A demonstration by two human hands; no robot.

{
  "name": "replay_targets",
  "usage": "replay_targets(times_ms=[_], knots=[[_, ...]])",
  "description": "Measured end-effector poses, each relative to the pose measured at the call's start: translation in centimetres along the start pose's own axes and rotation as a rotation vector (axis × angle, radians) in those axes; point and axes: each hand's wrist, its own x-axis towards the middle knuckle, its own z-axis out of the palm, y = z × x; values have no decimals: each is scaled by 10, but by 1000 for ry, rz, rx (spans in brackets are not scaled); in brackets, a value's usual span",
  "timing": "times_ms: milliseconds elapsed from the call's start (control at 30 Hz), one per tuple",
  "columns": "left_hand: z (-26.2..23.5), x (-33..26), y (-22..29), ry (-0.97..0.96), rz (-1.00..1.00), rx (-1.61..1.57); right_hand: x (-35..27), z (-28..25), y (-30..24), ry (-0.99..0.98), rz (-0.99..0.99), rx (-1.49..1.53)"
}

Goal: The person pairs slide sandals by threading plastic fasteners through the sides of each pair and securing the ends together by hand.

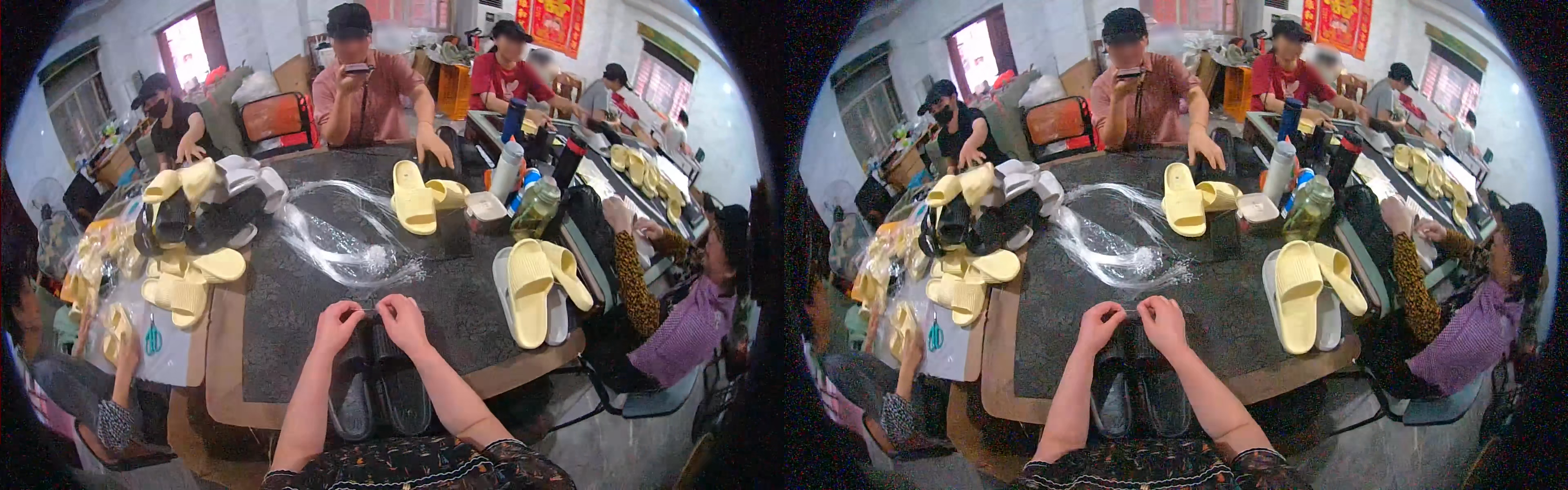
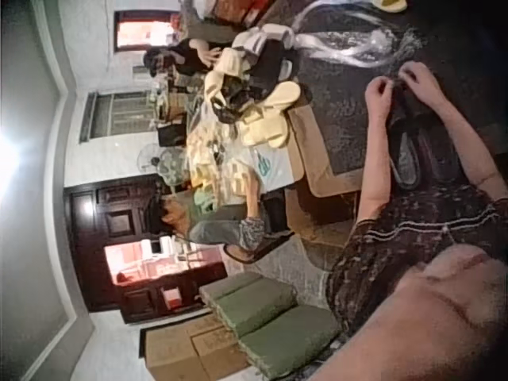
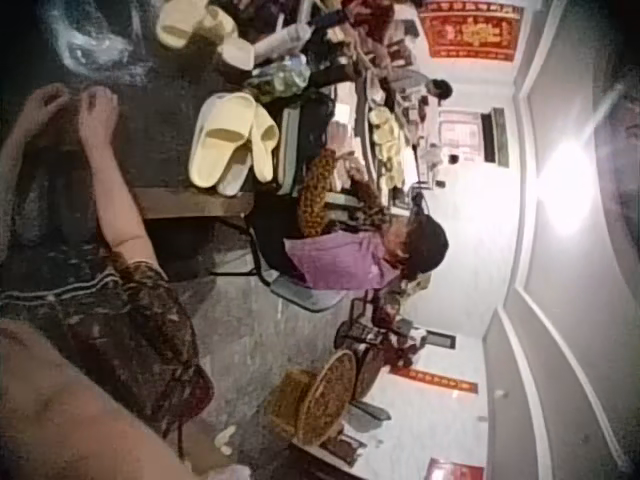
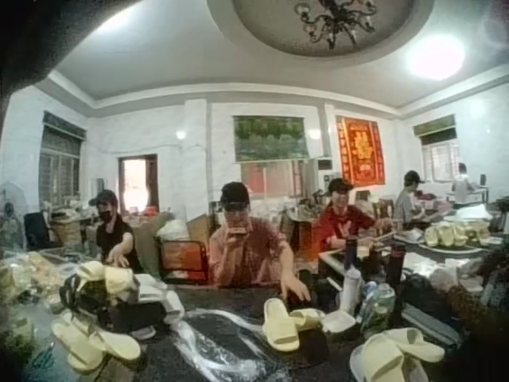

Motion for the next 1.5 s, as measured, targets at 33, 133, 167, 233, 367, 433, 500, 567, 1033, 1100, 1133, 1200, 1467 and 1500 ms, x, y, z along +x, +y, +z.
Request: replay_targets(times_ms=[33, 133, 167, 233, 367, 433, 500, 567, 1033, 1100, 1133, 1200, 1467, 1500], knots=[[-1, 1, -1, -12, 3, 5, 1, -1, -1, -65, -45, 43], [-2, 3, -5, -21, -36, -170, 3, -4, -6, -176, -36, 92], [-1, 3, -3, -15, -42, -214, 2, -6, -7, -176, -45, 80], [0, 6, 1, -20, -60, -251, 2, -6, -3, -161, -38, 61], [-6, 5, -1, -24, -106, -274, 3, -3, -2, -95, -8, 110], [-5, 5, 8, -83, -94, -200, 5, -1, 3, -192, -67, 161], [-4, 4, 4, -98, -79, -183, 3, -4, 1, -166, -52, 113], [-2, 4, -2, -22, -80, -199, 1, -4, 2, -132, -30, 129], [-3, 6, 3, -95, -70, -215, 3, -6, 0, -184, -86, 139], [-2, 5, -1, -87, -67, -205, 2, -5, 0, -155, -57, 133], [-1, 4, -2, -85, -60, -195, 3, -5, 0, -118, -25, 126], [-1, 5, -4, 0, -22, -191, 3, -4, 1, -112, -41, 116], [-2, 2, -3, -64, 20, -136, 1, -1, 5, -113, -32, 198], [-3, 2, -5, -17, 2, -155, 1, -3, 2, -131, -9, 182]])
